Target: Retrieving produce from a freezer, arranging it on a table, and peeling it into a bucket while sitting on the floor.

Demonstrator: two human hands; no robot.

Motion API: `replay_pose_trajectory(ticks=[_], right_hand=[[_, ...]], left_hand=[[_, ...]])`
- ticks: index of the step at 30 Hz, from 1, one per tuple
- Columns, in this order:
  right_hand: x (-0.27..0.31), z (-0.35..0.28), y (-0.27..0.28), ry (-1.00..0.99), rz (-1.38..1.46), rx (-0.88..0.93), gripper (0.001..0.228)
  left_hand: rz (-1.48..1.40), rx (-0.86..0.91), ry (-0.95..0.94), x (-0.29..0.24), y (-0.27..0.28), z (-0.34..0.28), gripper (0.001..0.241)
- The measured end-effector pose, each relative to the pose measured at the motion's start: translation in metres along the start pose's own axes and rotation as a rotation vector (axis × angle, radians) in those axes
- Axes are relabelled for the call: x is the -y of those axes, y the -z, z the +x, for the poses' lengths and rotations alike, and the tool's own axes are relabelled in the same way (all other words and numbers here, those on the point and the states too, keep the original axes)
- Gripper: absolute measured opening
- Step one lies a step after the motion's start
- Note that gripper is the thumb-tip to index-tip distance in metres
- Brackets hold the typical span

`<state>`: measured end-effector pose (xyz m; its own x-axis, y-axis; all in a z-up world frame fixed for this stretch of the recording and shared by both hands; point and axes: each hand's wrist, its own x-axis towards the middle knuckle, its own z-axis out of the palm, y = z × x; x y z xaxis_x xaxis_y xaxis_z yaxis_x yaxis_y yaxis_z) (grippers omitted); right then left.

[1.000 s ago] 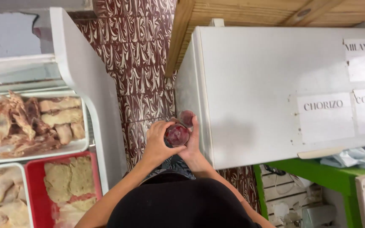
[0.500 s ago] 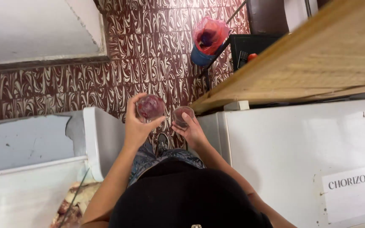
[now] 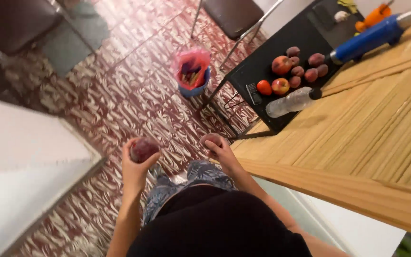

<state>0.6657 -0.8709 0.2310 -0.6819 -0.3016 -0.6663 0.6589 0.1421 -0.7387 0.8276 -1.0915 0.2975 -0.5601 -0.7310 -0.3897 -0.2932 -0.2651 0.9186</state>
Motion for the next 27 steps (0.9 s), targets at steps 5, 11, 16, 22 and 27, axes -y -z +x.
replay_pose_trajectory(ticks=[5, 11, 16, 22, 27], right_hand=[[0.01, 0.077, -0.012, 0.161, -0.375, -0.26, 0.078], [0.106, 0.16, -0.048, -0.179, -0.315, -0.465, 0.09], [0.135, 0.284, -0.045, -0.083, -0.354, -0.617, 0.075], [0.188, 0.368, 0.007, -0.113, -0.508, -0.972, 0.067], [0.176, 0.423, 0.079, -0.363, -0.616, -1.313, 0.069]], left_hand=[[0.071, 0.088, 0.095, -0.022, 0.022, 0.117, 0.086], [0.226, 0.199, 0.253, -0.095, -0.03, 0.244, 0.078], [0.294, 0.28, 0.203, -0.117, -0.071, 0.363, 0.075], [0.579, 0.383, 0.119, -0.214, -0.13, 0.482, 0.071], [0.663, 0.423, 0.025, -0.243, -0.179, 0.599, 0.073]])
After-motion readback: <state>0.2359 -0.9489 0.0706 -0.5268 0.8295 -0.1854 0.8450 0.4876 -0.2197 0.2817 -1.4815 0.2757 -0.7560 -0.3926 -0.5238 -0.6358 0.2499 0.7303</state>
